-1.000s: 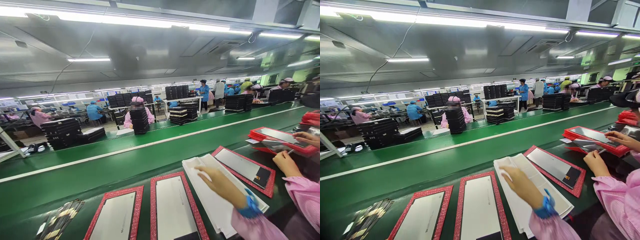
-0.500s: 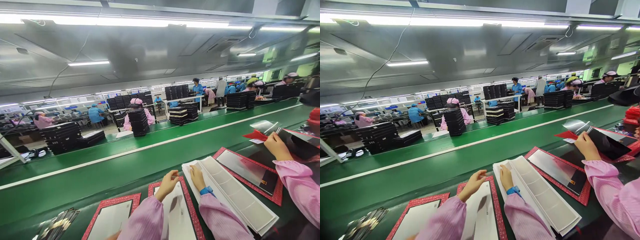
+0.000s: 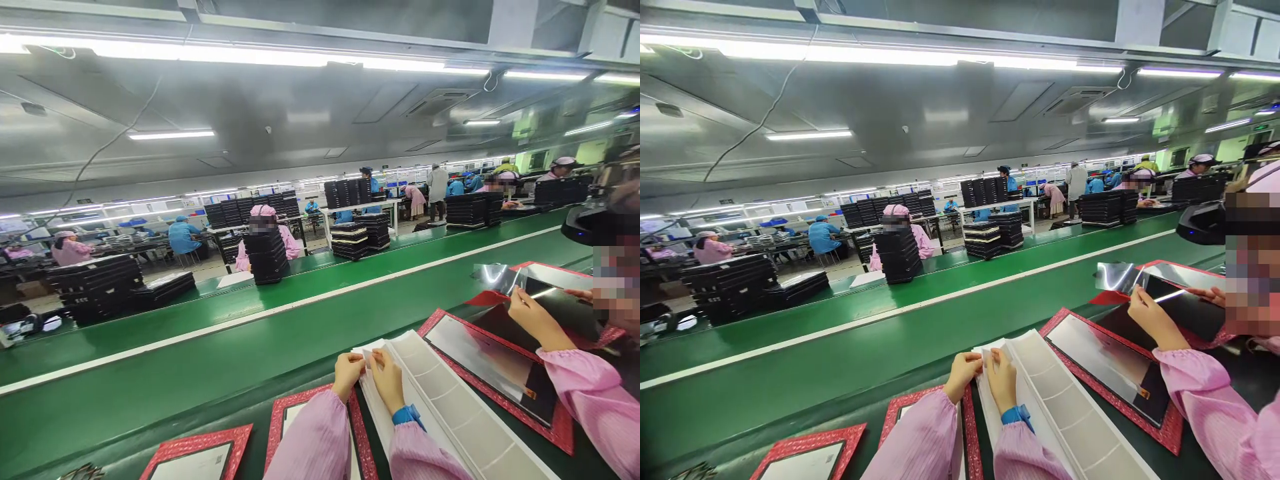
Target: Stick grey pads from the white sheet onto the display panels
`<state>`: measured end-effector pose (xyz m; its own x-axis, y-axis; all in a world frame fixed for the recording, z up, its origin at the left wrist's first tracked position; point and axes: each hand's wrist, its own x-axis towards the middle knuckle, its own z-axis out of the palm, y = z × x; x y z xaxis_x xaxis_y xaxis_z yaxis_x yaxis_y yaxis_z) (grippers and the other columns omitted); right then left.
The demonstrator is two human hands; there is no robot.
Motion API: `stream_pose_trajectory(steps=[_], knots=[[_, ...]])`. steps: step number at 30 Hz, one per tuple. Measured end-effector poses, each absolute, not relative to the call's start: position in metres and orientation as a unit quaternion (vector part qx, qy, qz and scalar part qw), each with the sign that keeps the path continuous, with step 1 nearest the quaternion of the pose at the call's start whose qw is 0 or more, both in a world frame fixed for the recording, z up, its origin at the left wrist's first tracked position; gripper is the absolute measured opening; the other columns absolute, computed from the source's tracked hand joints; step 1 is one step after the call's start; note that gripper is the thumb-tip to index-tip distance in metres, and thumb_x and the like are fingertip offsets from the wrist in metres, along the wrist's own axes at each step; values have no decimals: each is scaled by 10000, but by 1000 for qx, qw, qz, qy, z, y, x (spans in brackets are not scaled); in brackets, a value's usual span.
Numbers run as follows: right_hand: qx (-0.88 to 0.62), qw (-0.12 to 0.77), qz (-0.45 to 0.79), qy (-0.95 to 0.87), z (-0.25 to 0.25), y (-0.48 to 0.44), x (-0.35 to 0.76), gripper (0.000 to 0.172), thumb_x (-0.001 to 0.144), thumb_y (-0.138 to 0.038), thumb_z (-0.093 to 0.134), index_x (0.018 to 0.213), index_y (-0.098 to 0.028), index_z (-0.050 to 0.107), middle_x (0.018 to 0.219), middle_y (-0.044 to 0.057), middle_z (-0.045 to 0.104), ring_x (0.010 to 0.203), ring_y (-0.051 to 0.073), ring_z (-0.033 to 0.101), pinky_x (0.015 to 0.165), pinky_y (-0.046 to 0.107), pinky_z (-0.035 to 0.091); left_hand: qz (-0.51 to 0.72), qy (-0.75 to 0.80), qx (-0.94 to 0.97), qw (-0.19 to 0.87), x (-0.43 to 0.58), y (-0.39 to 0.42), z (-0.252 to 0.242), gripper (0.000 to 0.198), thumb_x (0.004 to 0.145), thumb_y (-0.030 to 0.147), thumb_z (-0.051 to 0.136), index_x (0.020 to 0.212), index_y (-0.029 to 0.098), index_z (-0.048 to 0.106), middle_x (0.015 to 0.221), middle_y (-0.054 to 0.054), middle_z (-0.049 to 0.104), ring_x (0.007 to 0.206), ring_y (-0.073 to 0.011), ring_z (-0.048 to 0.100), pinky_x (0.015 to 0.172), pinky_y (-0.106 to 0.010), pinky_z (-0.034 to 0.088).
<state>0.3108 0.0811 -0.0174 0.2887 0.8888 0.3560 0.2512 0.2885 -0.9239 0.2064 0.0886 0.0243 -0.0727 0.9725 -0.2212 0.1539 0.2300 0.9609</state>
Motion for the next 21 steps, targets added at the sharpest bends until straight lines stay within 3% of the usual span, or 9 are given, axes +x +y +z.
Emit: stream_pose_trajectory(steps=[5,12,21], knots=[[-507,638,316,-486,-4,75,311,407,654,-491,631,894,-168,568,778,89,714,741,232,684,706,349,548,375,560,529,516,204,90,23,231,844,304,534,994,131,566,968,-37,608,814,-142,598,710,-326,514],[-487,638,354,-480,11,68,317,368,646,-478,655,828,-166,581,722,95,721,676,234,688,647,331,546,384,523,573,501,203,91,25,207,838,303,544,932,124,586,941,-27,618,837,-151,599,741,-340,506],[-524,618,328,-486,18,68,328,374,643,-499,625,801,-160,609,678,81,718,655,232,683,616,323,529,379,599,555,435,202,89,20,235,851,320,520,986,133,564,925,-28,611,776,-132,597,693,-317,509]])
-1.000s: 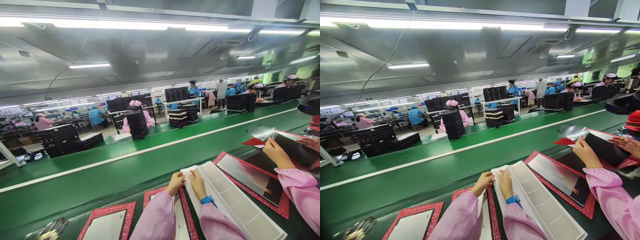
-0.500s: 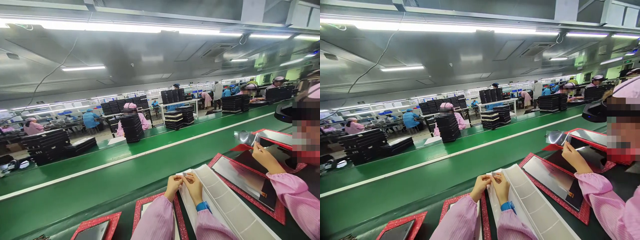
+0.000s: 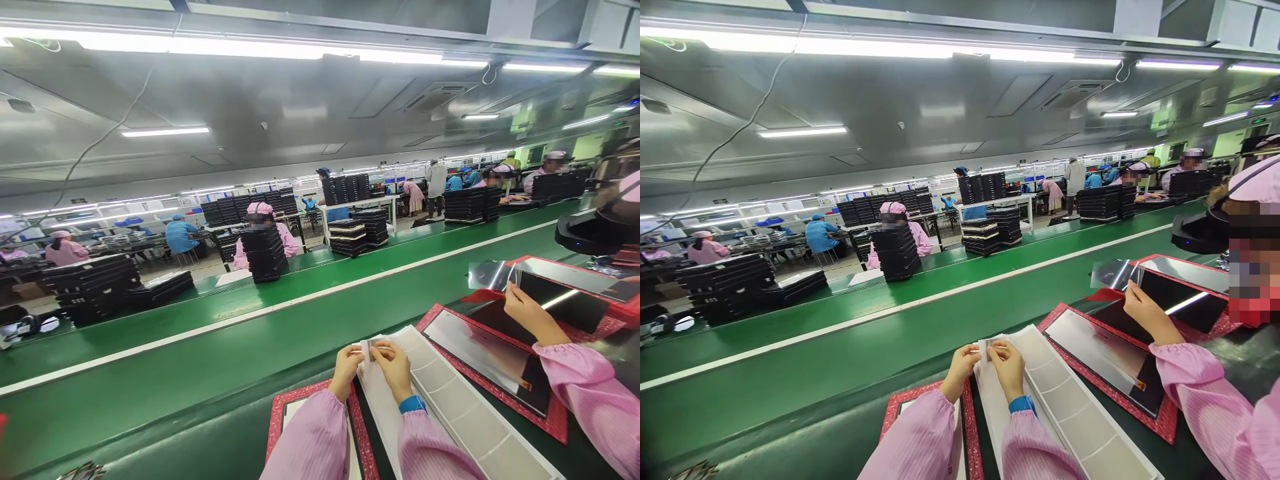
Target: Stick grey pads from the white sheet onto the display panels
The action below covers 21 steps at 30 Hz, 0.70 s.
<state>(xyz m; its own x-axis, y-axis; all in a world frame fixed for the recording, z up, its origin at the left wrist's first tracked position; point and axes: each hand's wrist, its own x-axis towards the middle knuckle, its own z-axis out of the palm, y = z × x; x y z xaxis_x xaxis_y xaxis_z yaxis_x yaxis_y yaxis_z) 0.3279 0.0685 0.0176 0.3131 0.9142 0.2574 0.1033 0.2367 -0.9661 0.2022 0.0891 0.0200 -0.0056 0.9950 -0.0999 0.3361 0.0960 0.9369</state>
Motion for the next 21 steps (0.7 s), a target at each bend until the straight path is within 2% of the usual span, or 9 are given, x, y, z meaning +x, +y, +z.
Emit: stream_pose_trajectory(steps=[8,13,17,19,21], knots=[[-610,614,181,-467,69,69,385,375,598,-489,621,801,-173,616,612,80,702,594,239,656,626,341,476,386,691,529,306,202,78,19,185,815,284,566,927,137,561,698,25,594,653,-116,568,718,-322,464],[-645,628,78,-429,114,61,423,450,626,-532,592,834,-135,623,688,134,707,733,278,659,700,371,451,372,708,527,288,207,69,31,204,822,318,549,923,141,560,799,3,602,711,-128,577,713,-329,465],[-622,633,70,-457,136,28,418,440,666,-496,603,920,-137,611,734,105,711,680,223,669,644,302,486,397,687,553,257,203,52,61,153,725,243,630,829,145,576,912,-56,594,847,-179,568,763,-311,415],[-604,628,76,-484,136,2,402,416,686,-461,609,970,-158,595,726,69,711,671,200,671,653,286,502,419,654,579,249,200,31,81,129,755,283,584,807,164,583,920,-55,602,832,-171,565,744,-275,403],[-582,617,60,-526,128,-29,381,337,718,-426,596,956,-188,597,810,60,710,728,191,673,706,293,511,433,614,608,256,196,0,101,199,803,363,512,771,184,591,817,-22,625,735,-147,565,684,-245,403]])
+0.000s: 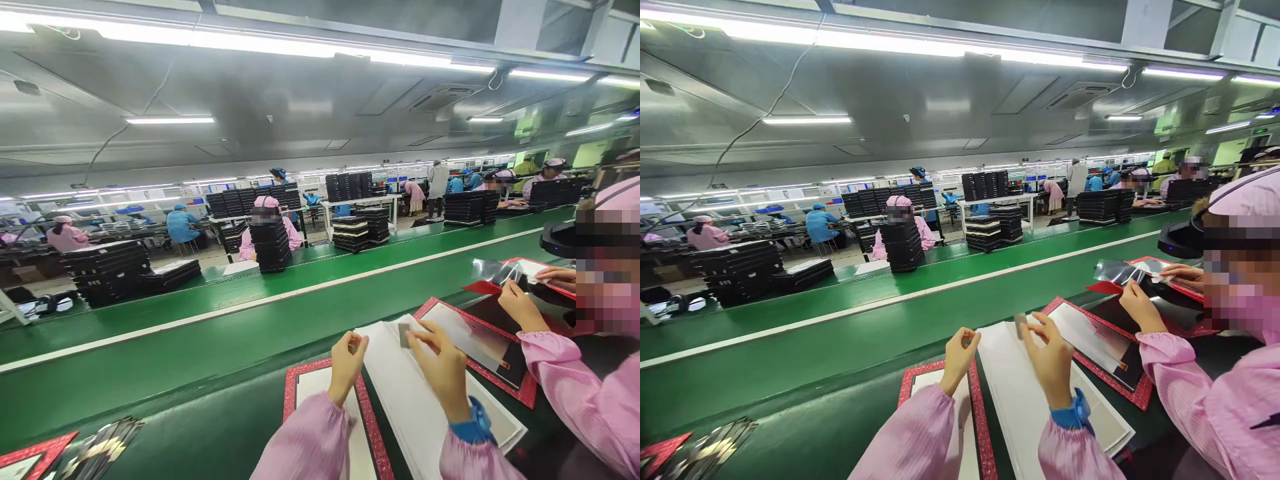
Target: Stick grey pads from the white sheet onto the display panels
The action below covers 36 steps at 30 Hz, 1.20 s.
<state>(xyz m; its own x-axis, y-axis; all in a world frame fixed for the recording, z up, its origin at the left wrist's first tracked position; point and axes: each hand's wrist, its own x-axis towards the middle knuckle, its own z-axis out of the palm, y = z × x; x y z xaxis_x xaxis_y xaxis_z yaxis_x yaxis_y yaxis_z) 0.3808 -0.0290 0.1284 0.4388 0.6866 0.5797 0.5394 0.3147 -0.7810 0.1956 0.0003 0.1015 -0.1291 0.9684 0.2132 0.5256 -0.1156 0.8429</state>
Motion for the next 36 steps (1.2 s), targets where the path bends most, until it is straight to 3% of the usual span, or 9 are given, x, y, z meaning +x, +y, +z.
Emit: stream_pose_trajectory(steps=[2,4,8,13,19,24,27,31,36], knots=[[-557,596,22,-578,115,-61,355,209,758,-391,567,859,-214,614,972,71,681,814,198,662,743,314,515,437,577,636,268,190,-38,118,275,805,429,497,710,195,606,710,1,635,667,-138,558,638,-230,398],[-531,579,7,-619,97,-91,329,163,785,-338,557,903,-234,600,978,64,673,855,208,653,765,339,519,434,550,653,289,182,-77,126,283,780,454,532,713,202,641,703,0,662,661,-144,565,618,-232,392],[-441,577,32,-686,64,-132,289,283,817,-216,537,1095,-259,509,948,48,662,863,192,646,760,334,531,413,546,619,384,166,-131,114,251,719,437,617,812,217,693,801,-24,707,738,-185,603,643,-259,401],[-418,552,76,-717,47,-152,270,478,759,-239,626,1197,-265,436,882,29,651,850,205,636,759,353,532,439,587,529,426,145,-152,78,296,680,433,653,884,222,688,935,-39,700,832,-203,613,716,-277,428],[-480,551,93,-676,40,-154,275,366,742,-311,623,1079,-249,495,942,49,630,900,223,609,780,376,512,468,618,492,396,115,-163,65,316,668,486,642,773,189,675,797,-47,704,798,-217,629,704,-281,433],[-546,511,265,-609,36,-148,283,354,771,-395,574,1064,-228,466,754,3,636,656,161,604,618,289,506,457,630,495,386,103,-173,62,281,683,470,632,765,204,674,810,-44,703,825,-229,628,784,-313,422],[-535,492,347,-594,35,-154,288,380,762,-409,590,1068,-238,444,685,-28,630,628,146,591,647,280,495,444,633,492,401,100,-177,56,277,685,471,626,772,214,679,839,-46,702,866,-241,618,825,-343,412],[-489,504,428,-569,34,-163,296,412,756,-373,606,1093,-254,402,693,-43,626,678,144,620,700,281,506,451,635,492,389,98,-183,45,282,651,493,645,734,228,696,1045,-47,661,982,-265,573,761,-316,437],[-469,492,477,-558,24,-168,306,493,724,-306,635,1137,-257,371,707,-42,633,698,155,640,705,293,519,435,629,550,337,99,-192,29,303,661,511,635,692,219,709,671,-28,684,677,-199,598,644,-271,442]])
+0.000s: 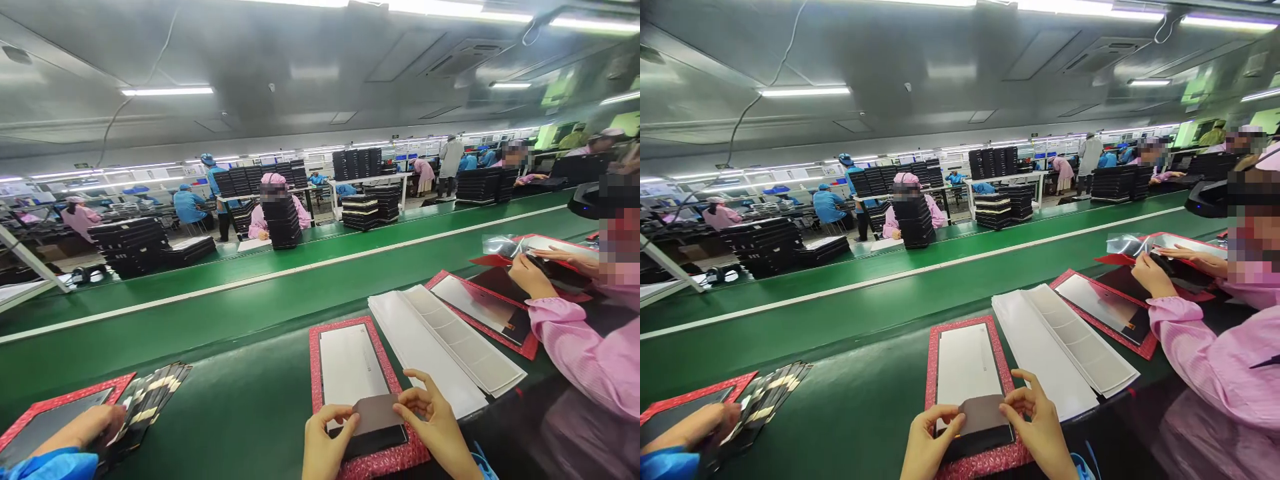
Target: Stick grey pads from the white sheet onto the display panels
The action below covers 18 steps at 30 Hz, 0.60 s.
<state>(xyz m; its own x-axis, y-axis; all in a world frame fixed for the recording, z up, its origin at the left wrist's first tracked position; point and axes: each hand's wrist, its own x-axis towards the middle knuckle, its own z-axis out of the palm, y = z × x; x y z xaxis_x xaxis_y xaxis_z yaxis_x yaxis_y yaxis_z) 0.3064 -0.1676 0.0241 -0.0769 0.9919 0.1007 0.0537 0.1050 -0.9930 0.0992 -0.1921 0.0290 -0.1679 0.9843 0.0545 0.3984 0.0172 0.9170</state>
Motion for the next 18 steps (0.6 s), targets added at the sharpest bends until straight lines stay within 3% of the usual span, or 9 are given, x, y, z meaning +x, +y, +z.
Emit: stream_pose_trajectory(steps=[4,6,9,18], knots=[[-485,453,464,-586,15,-173,311,514,725,-249,616,1179,-259,374,763,-27,644,695,155,640,709,299,512,425,623,580,308,101,-199,18,275,654,481,648,704,214,690,604,-16,658,603,-169,563,617,-256,436],[-498,426,449,-607,14,-176,312,515,735,-234,599,1199,-252,378,707,-35,640,648,152,628,691,297,501,422,613,587,319,101,-200,15,338,649,448,658,894,215,659,556,9,641,564,-157,542,618,-256,436],[-499,404,459,-614,17,-179,312,517,749,-228,579,1218,-244,363,631,-54,618,615,145,608,670,279,485,427,609,584,326,101,-201,13,613,657,403,648,1204,198,461,546,43,630,547,-150,520,634,-267,434],[-492,393,479,-612,7,-178,315,510,754,-211,565,1207,-249,334,671,-54,604,636,131,576,665,265,461,407,597,594,354,101,-200,15,588,712,288,587,1239,182,348,583,61,614,576,-138,493,641,-267,391]])
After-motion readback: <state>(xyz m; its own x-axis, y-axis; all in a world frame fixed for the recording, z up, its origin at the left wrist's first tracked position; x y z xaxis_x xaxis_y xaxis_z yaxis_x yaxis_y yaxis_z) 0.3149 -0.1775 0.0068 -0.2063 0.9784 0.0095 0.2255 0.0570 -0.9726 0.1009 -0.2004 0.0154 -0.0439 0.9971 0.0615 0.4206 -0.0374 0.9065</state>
